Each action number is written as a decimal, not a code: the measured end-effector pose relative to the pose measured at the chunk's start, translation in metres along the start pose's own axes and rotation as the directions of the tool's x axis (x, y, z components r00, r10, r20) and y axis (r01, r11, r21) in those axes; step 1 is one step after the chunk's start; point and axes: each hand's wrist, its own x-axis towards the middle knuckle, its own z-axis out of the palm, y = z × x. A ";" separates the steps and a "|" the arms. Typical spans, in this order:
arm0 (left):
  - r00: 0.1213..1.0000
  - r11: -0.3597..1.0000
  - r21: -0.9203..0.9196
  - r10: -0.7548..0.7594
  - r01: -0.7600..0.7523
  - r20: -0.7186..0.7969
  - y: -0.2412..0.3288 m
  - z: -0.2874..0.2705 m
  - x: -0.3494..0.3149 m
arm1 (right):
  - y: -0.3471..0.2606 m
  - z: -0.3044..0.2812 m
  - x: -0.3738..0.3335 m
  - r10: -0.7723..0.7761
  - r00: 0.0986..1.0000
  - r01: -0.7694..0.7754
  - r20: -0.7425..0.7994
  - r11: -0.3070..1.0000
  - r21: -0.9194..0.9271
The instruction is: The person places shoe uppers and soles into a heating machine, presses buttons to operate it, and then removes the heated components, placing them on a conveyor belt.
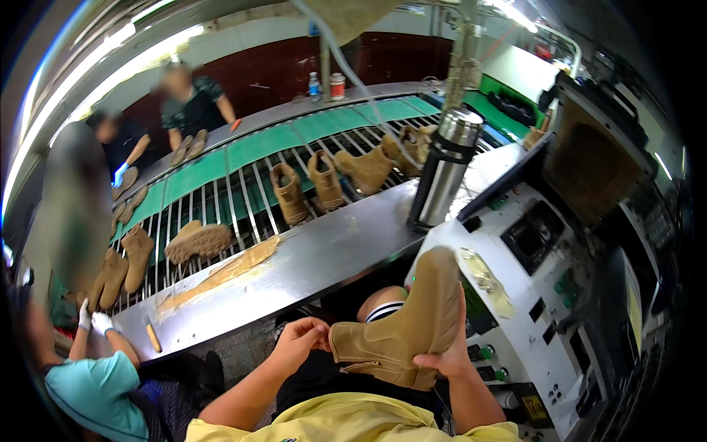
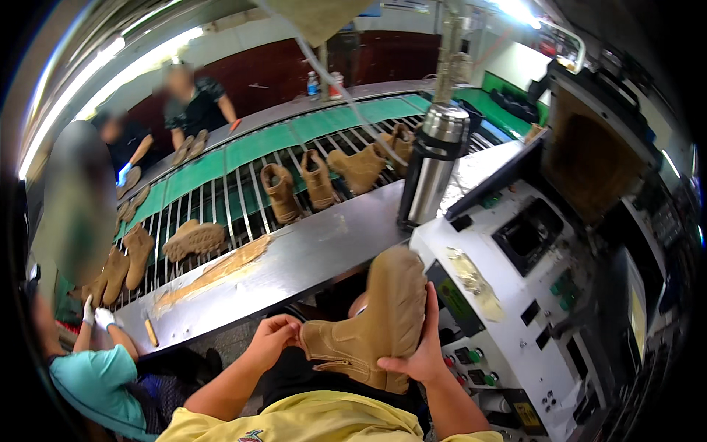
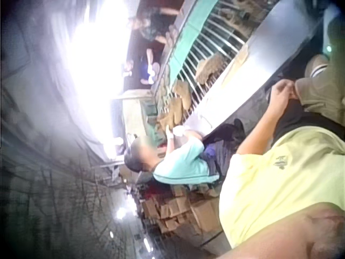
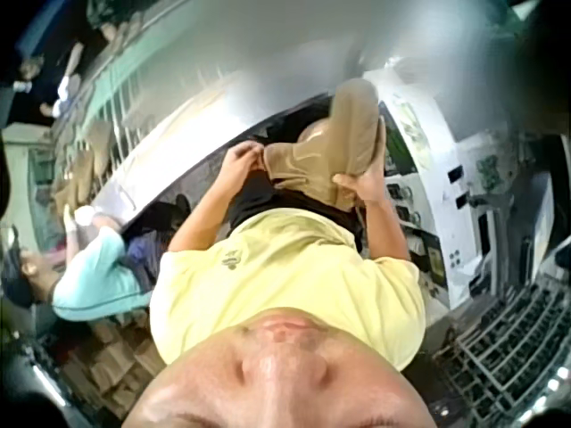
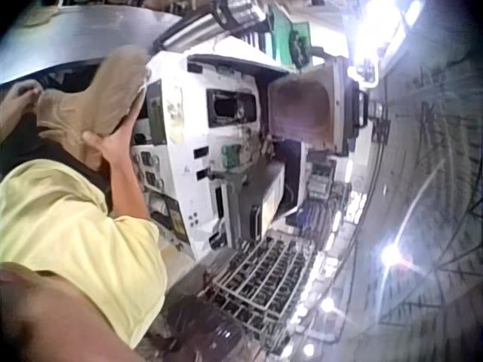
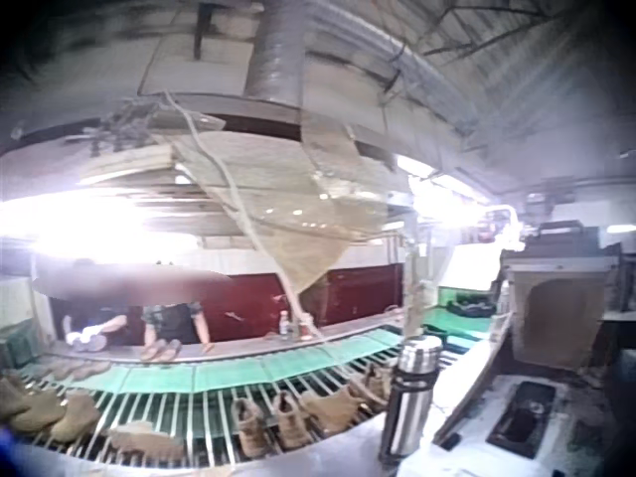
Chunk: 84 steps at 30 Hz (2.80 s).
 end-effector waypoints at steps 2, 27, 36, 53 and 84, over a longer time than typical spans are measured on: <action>0.997 0.996 0.079 -0.053 0.049 0.057 -0.011 0.018 0.005 | 0.001 -0.024 -0.012 0.194 0.980 -0.188 -0.048 0.976 0.107; 0.904 0.933 0.290 0.073 -0.211 0.420 -0.030 0.106 0.042 | -0.041 -0.057 -0.043 0.088 0.982 -0.121 -0.165 0.972 -0.203; 0.724 0.992 -0.076 -0.021 0.101 0.690 -0.063 0.143 0.112 | -0.067 -0.089 -0.040 0.026 0.907 -0.080 -0.420 0.991 -0.110; 0.679 0.704 0.672 0.611 -0.231 -0.407 -0.108 -0.124 0.217 | -0.145 -0.340 0.197 -0.005 0.422 -0.663 -0.907 0.680 -0.312; 0.796 0.571 0.821 0.509 -0.027 -0.328 -0.109 -0.080 0.216 | -0.057 -0.273 0.030 -0.409 0.771 -0.541 -0.488 -0.017 -0.841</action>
